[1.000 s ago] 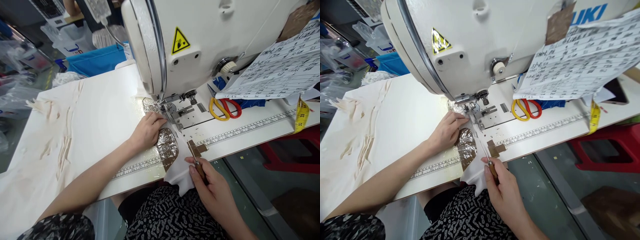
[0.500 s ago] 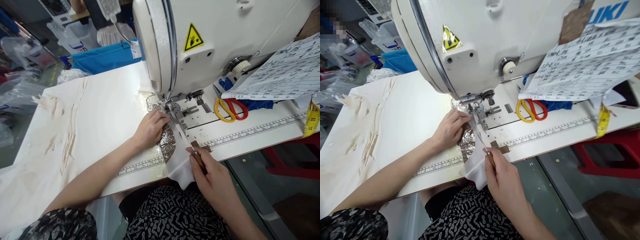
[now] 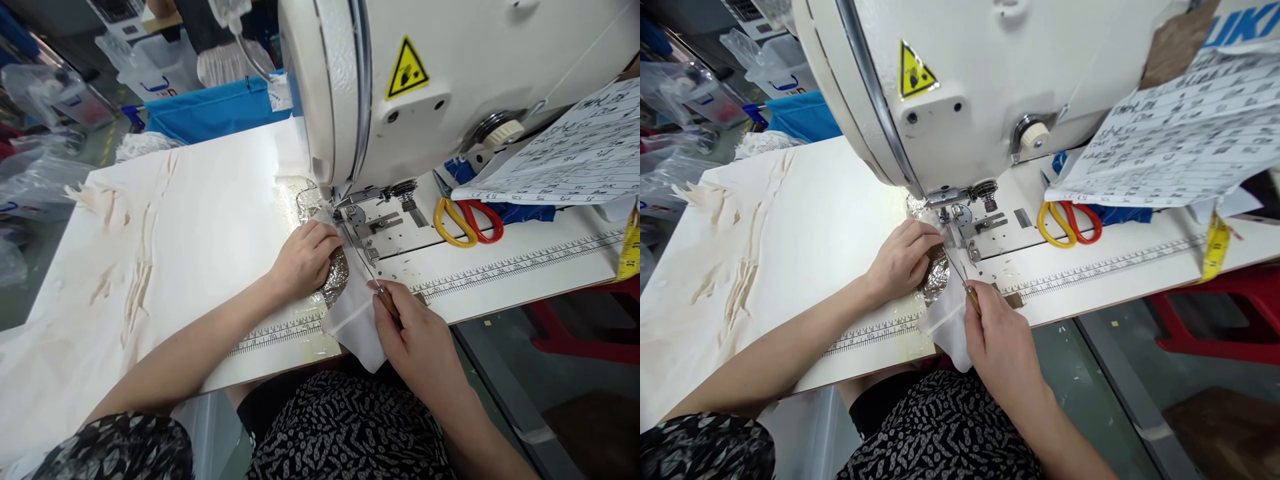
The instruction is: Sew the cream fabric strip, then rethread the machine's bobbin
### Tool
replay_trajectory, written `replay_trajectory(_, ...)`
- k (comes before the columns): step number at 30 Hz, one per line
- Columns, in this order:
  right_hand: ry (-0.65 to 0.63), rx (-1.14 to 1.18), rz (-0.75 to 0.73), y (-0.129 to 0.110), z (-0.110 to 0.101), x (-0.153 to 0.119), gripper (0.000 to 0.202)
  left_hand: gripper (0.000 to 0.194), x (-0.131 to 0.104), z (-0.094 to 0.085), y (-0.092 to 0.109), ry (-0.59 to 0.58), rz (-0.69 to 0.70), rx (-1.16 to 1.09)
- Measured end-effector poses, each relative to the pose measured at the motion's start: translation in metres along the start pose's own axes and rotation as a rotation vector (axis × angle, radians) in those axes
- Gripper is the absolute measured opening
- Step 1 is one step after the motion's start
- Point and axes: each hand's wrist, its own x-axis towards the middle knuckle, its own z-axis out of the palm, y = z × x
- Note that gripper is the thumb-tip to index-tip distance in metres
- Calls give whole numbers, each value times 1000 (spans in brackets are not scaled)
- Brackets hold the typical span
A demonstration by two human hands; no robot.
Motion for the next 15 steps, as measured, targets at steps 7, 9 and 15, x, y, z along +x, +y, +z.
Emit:
replay_trajectory(7,13,-64,-57,1,5,8,26,29,1,4,0,-58,-3,81)
replay_trajectory(9,15,-81,-67,0,6,11,26,30,2,4,0,-64,-27,115)
replay_trajectory(15,12,-110,-92,-4,5,19,28,36,6,-1,5,-127,-52,199)
